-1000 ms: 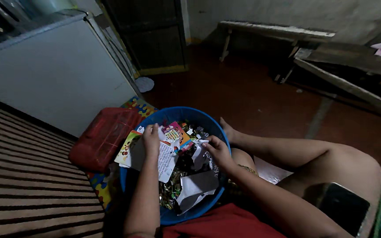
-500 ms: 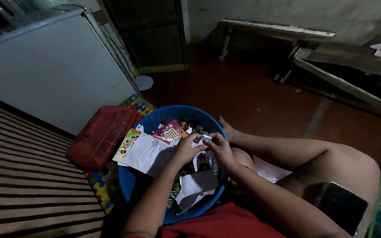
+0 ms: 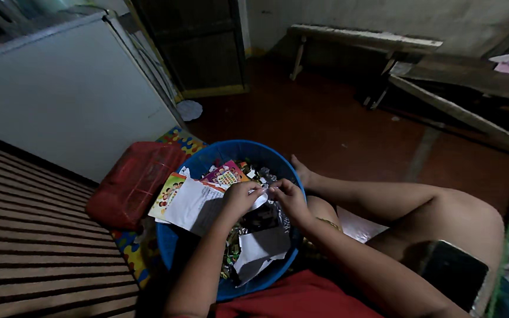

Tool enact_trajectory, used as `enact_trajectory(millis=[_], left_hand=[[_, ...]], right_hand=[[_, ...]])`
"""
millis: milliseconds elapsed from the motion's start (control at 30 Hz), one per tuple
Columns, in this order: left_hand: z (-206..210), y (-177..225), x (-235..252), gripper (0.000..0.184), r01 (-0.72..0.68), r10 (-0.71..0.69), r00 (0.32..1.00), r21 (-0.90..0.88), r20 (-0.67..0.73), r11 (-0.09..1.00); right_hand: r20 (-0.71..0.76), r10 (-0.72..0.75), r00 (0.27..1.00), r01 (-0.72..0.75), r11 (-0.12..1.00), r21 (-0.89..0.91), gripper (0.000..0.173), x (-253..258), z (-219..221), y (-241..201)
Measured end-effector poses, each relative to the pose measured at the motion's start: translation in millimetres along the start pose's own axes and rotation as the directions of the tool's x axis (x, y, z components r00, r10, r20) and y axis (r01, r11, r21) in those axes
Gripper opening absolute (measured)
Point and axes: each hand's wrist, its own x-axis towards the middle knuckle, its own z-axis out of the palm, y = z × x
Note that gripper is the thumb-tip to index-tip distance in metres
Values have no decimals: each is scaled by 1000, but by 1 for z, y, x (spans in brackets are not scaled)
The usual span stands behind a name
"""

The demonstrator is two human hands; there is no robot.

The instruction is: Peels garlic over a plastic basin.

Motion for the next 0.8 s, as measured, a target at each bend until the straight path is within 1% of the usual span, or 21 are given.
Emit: enact_trajectory(millis=[67, 133, 200, 233, 300, 333, 367, 400, 433, 500, 567, 633, 667, 733, 800], left_hand=[[0, -2, 1, 32, 10, -10, 999, -26, -30, 1000], [-5, -8, 2, 32, 50, -54, 996, -56, -75, 997], [-14, -19, 4, 31, 60, -73, 990, -111, -119, 992], [-17, -24, 4, 30, 46, -69, 985, -144, -160, 989], [-20, -29, 4, 28, 28, -65, 975, -172, -214, 985], [-20, -28, 4, 28, 31, -66, 977, -167, -204, 985], [-18, -26, 4, 29, 35, -62, 983, -156, -174, 987], [-15, -23, 4, 30, 29, -49, 990, -146, -134, 989], [-11, -19, 3, 30, 17, -31, 995, -139, -97, 990], [-2, -12, 3, 30, -7, 2, 999, -129, -38, 992], [4, -6, 2, 30, -19, 20, 1000, -119, 11, 993], [6, -4, 2, 31, -11, 13, 1000, -131, 15, 991], [6, -4, 2, 31, -7, 6, 1000, -150, -3, 989], [5, -6, 3, 31, 6, -14, 999, -197, -41, 980], [3, -5, 2, 30, 7, -13, 1000, -218, -25, 976]], right_hand=[[-44, 16, 999, -14, 999, 52, 11, -1, 1, -3], [-112, 55, 992, -40, 991, 127, 9, -1, -2, -5], [-129, 67, 989, -45, 985, 166, 8, 1, -6, -3], [-104, 57, 993, -42, 990, 137, 8, 1, -6, -2], [-8, 43, 999, -43, 999, -14, 15, 0, -4, -5], [52, 62, 997, -57, 995, -80, 24, -1, -3, -9], [100, 80, 992, -69, 992, -109, 34, -1, -3, -11], [123, 85, 989, -72, 992, -106, 41, -1, -2, -12], [130, 84, 988, -72, 993, -95, 43, -1, -2, -11], [131, 81, 988, -74, 996, -58, 38, -1, -2, -10], [109, 69, 992, -67, 998, -18, 26, -2, -1, -7], [73, 40, 997, -41, 999, 12, 18, -2, -1, -3], [62, 34, 998, -35, 999, 16, 17, -1, -1, -2], [64, 67, 996, -68, 998, 12, 20, -2, -2, -4], [65, 79, 995, -80, 997, 20, 20, -1, -2, -5]])
